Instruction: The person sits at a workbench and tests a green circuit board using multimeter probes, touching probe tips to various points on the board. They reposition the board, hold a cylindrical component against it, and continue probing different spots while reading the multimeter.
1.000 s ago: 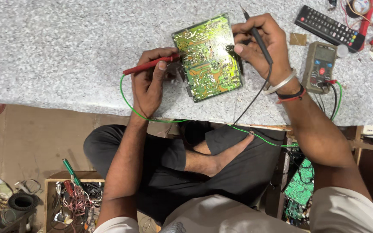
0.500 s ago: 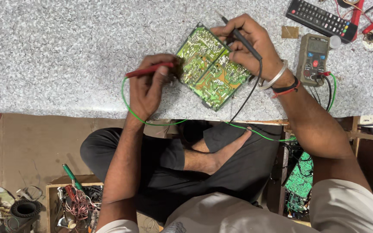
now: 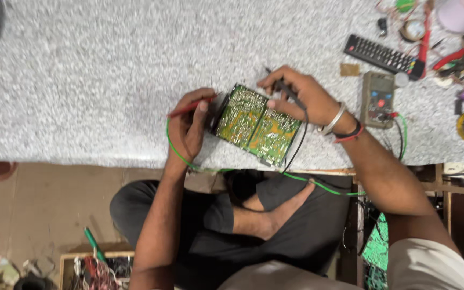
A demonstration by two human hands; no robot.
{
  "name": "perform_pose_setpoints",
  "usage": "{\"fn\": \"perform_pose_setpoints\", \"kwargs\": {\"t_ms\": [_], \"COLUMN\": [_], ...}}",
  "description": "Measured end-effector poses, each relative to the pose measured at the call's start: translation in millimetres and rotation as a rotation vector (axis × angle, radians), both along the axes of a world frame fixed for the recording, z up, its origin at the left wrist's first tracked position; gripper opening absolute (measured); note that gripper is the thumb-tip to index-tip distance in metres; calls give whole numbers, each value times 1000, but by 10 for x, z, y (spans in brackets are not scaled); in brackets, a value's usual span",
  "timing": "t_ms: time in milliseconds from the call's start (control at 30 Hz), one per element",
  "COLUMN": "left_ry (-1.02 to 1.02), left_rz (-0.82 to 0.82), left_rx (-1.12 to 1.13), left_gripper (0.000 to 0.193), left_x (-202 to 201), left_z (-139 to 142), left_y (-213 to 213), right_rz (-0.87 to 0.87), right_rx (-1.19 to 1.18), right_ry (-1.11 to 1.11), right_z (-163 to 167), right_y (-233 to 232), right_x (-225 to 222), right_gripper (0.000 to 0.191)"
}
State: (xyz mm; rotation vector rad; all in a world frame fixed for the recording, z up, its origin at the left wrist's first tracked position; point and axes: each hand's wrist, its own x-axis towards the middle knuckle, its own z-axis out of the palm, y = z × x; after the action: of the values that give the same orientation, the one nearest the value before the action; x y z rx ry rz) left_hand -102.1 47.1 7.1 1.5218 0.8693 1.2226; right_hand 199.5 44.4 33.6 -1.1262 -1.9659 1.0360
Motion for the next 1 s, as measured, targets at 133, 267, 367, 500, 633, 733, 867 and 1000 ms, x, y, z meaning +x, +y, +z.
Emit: {"fn": "perform_pose_setpoints", "kwargs": {"t_ms": [133,267,367,500,633,733,867,1000], "left_ry": [81,92,151,213,222,222,188,172], "left_rz": [48,80,129,103,3,4,29,-4], "left_rx": [201,187,204,63,83,129,88,26], "left_gripper": [35,41,45,46,42,43,45,44], "left_x": [-12,-22,-31,-55,-68,-85,-92,-93], "left_z": [39,78,108,157,185,175,125,103], "left_y": [22,2,-23,-33,-27,-17,-3,11], "right_rz": [62,-1,-5,46,-121,-48,-15,79], "right_rx": [101,-36,-60,48,-45,161,189,250], "right_ry": [-45,-132,-148,10,146,148,4,-313], "right_z": [69,81,45,-52,-115,-94,-50,-23], "right_y": [-22,-28,-25,-5,10,31,27,-2], "right_x": [-54,-66,-51,-74,-110,-92,-104,-166], "right_gripper": [37,36,35,31,33,46,65,92]}}
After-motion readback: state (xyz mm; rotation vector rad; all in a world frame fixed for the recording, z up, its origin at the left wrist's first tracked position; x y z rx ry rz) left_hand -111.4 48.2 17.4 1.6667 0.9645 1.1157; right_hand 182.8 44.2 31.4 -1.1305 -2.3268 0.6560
